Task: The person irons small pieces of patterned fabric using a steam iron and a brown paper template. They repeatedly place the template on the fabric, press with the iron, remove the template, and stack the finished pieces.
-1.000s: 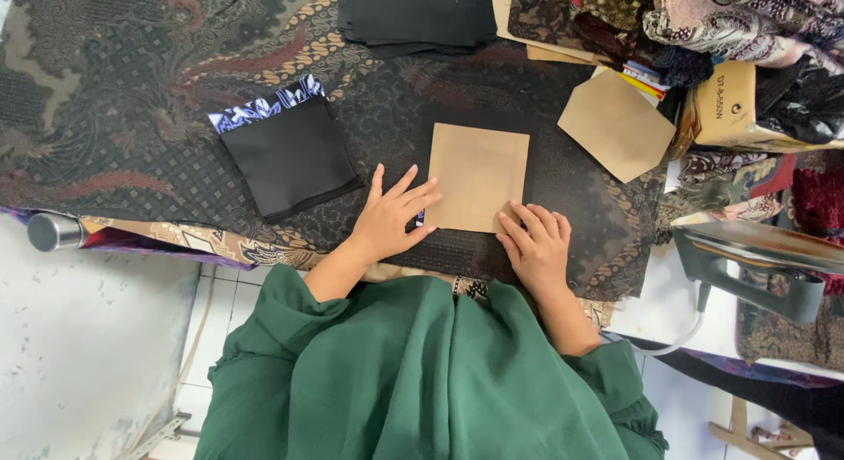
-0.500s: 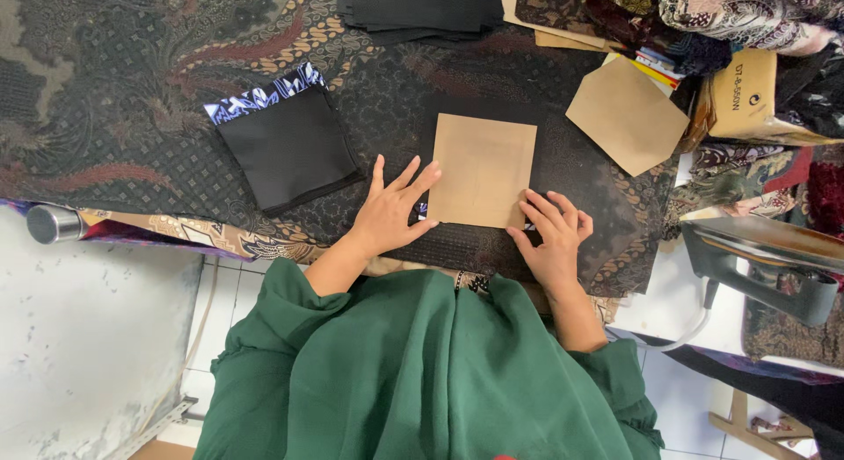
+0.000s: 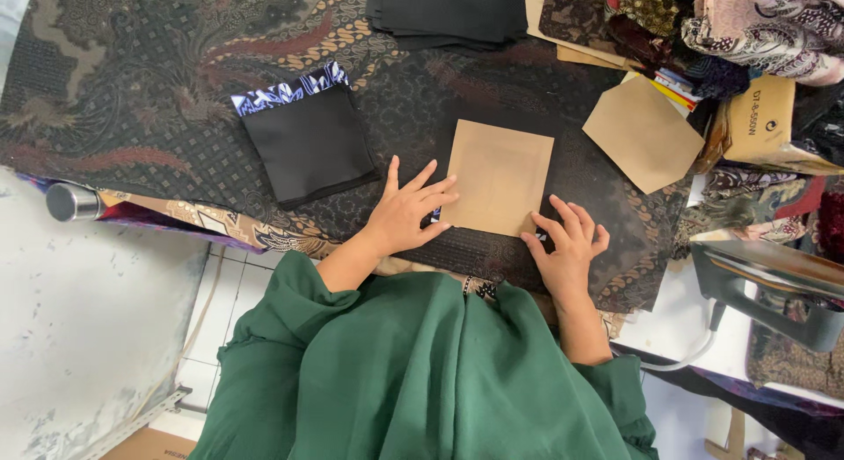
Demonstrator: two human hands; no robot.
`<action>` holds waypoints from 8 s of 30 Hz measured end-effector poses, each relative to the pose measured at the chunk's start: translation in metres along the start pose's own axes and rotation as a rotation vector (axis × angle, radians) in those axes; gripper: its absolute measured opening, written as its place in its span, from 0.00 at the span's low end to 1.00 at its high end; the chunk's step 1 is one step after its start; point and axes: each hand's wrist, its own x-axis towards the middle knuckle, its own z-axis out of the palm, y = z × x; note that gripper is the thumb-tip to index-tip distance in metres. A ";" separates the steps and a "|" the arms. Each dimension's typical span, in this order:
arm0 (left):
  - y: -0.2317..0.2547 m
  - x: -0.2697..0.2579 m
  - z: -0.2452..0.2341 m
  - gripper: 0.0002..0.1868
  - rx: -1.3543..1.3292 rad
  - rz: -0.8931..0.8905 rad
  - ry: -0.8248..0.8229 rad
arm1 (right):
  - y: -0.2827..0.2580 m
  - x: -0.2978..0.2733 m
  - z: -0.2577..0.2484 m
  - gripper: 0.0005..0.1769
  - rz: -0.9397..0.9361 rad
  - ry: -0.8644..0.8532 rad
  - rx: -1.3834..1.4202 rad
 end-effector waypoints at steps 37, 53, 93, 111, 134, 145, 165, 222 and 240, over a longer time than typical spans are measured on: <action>0.065 0.085 0.092 0.39 0.296 -0.073 -0.073 | 0.064 0.169 0.044 0.11 0.014 -0.152 -0.073; 0.064 0.077 0.082 0.31 0.215 -0.051 0.009 | -0.001 0.046 -0.012 0.19 0.365 -0.272 0.064; 0.054 0.076 0.091 0.37 0.277 0.158 -0.001 | 0.099 0.037 -0.152 0.26 0.425 -0.088 -0.195; 0.050 0.075 0.096 0.32 0.190 0.148 0.106 | -0.008 0.054 -0.066 0.21 0.233 -0.361 -0.273; 0.057 0.082 0.077 0.22 0.078 0.087 0.133 | 0.016 0.126 -0.034 0.20 0.156 -0.323 -0.249; 0.056 0.082 0.078 0.24 0.075 0.078 0.112 | 0.030 0.165 -0.011 0.21 0.124 -0.261 -0.177; 0.002 0.250 0.094 0.17 0.080 -0.280 -0.260 | 0.012 0.123 -0.028 0.22 0.206 -0.386 -0.179; -0.041 0.138 0.004 0.09 0.632 0.333 0.113 | -0.001 0.187 -0.040 0.26 -0.038 -0.719 -0.218; -0.078 0.130 0.008 0.05 0.313 0.293 0.051 | -0.051 0.170 -0.027 0.30 0.254 -0.316 -0.358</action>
